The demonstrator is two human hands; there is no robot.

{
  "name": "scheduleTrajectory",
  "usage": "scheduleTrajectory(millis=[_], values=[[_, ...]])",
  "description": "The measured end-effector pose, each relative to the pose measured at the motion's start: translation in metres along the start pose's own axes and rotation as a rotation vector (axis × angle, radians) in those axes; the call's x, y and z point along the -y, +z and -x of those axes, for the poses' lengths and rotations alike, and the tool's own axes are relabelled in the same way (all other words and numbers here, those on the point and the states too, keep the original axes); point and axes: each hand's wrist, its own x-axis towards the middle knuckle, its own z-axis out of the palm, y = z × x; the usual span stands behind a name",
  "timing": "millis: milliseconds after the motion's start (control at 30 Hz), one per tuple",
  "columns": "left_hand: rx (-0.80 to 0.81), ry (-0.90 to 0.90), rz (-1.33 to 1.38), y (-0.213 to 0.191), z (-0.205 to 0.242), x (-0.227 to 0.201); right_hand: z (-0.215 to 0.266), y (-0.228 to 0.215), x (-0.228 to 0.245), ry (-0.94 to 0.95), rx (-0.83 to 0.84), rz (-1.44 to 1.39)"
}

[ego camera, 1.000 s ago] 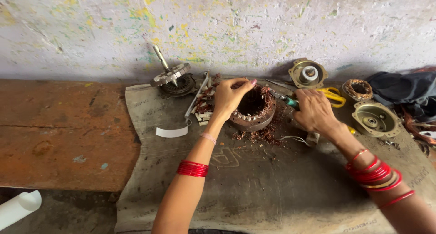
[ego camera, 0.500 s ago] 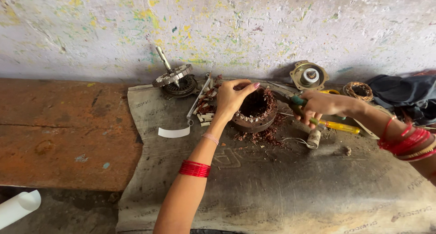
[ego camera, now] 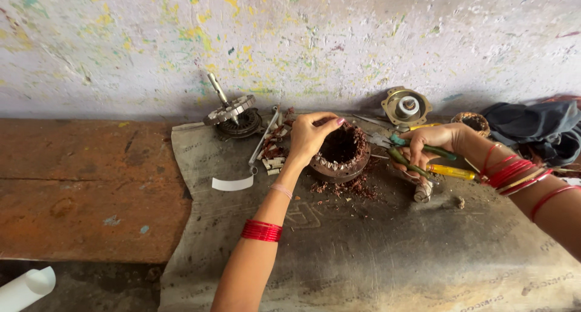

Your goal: The person removes copper wiring from a motor stator using pliers and their hands.

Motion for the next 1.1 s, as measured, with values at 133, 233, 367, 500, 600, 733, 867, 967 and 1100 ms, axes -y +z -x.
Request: scheduleTrajectory(millis=[133, 233, 367, 500, 600, 733, 867, 967, 1100], values=[[-0.013, 0.04, 0.034, 0.001, -0.001, 0.003, 0.001, 0.002, -0.003, -0.004, -0.042, 0.02], [-0.015, -0.01, 0.038, -0.001, -0.003, 0.008, 0.0, 0.015, -0.003, 0.012, -0.255, 0.245], [-0.015, -0.046, 0.026, 0.001, -0.006, 0.013, 0.002, 0.042, 0.002, 0.092, -0.584, 0.728], [0.0, 0.017, 0.045, 0.0, -0.006, 0.019, 0.004, 0.071, 0.002, 0.275, -0.916, 1.197], [-0.017, 0.054, 0.061, 0.001, -0.007, 0.02, 0.003, 0.083, 0.001, 0.179, -0.984, 1.15], [-0.02, 0.017, 0.043, 0.002, -0.007, 0.02, 0.002, 0.09, -0.011, -0.018, -1.168, 1.301], [-0.026, 0.015, 0.029, 0.002, -0.008, 0.022, -0.005, 0.087, -0.018, -0.071, -1.222, 1.234], [-0.034, 0.021, 0.023, 0.001, -0.008, 0.023, -0.014, 0.088, -0.018, -0.142, -1.206, 1.171], [-0.078, 0.037, 0.087, 0.0, -0.009, 0.022, -0.023, 0.09, -0.017, -0.145, -1.242, 1.168]])
